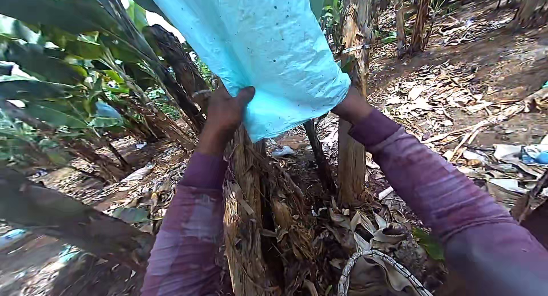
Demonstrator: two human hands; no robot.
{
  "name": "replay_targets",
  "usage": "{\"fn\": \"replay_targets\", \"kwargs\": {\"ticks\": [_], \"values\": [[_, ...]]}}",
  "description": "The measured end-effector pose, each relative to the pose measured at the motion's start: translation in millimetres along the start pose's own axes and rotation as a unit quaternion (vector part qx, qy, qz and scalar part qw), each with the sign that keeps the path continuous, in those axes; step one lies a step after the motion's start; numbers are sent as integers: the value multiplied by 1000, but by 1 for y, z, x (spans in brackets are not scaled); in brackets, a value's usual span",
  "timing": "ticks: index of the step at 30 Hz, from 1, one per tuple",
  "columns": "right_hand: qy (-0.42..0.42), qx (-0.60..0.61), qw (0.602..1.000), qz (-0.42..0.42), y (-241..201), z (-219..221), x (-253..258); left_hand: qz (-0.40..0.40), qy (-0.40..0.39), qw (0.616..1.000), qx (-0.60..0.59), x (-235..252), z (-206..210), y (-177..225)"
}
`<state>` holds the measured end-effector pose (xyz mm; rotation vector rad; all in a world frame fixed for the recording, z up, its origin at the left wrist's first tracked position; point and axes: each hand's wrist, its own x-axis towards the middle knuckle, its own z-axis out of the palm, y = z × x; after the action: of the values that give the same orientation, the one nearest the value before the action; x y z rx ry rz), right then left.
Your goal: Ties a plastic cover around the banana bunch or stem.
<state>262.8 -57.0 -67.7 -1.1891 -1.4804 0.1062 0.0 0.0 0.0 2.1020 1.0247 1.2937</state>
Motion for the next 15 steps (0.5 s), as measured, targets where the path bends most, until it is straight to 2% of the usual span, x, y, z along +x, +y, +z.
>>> {"fn": "replay_targets", "kwargs": {"ticks": [2, 3, 4, 5, 6, 8, 9, 10, 12, 13, 15], "values": [[195, 167, 966, 32, -17, -38, 13, 9, 45, 996, 74, -7, -6, -10], [251, 206, 946, 1, -30, -47, 13, 14, 71, 991, 115, -10, -4, -12], [256, 203, 944, -51, -45, -45, 7, 14, 91, 984, 152, -14, 4, -10], [211, 157, 960, -98, -59, -33, 0, 20, 110, 977, 180, -19, 17, -6], [128, 106, 980, -108, -69, -15, -3, 43, 129, 970, 201, -26, 34, -1], [-29, 61, 996, -56, -76, 21, 10, 120, 151, 958, 213, -42, 73, 10], [-62, 85, 994, -39, -74, 29, 21, 162, 159, 952, 207, -48, 90, 16], [-81, 133, 987, -31, -72, 28, 33, 201, 161, 948, 185, -51, 103, 20], [-89, 207, 974, -22, -71, 14, 48, 247, 118, 956, 108, -53, 106, 21], [-78, 229, 970, -26, -68, 5, 53, 250, 101, 961, 66, -50, 97, 18], [-51, 261, 963, -38, -62, -10, 57, 205, 96, 974, -7, -31, 67, 13]]}}
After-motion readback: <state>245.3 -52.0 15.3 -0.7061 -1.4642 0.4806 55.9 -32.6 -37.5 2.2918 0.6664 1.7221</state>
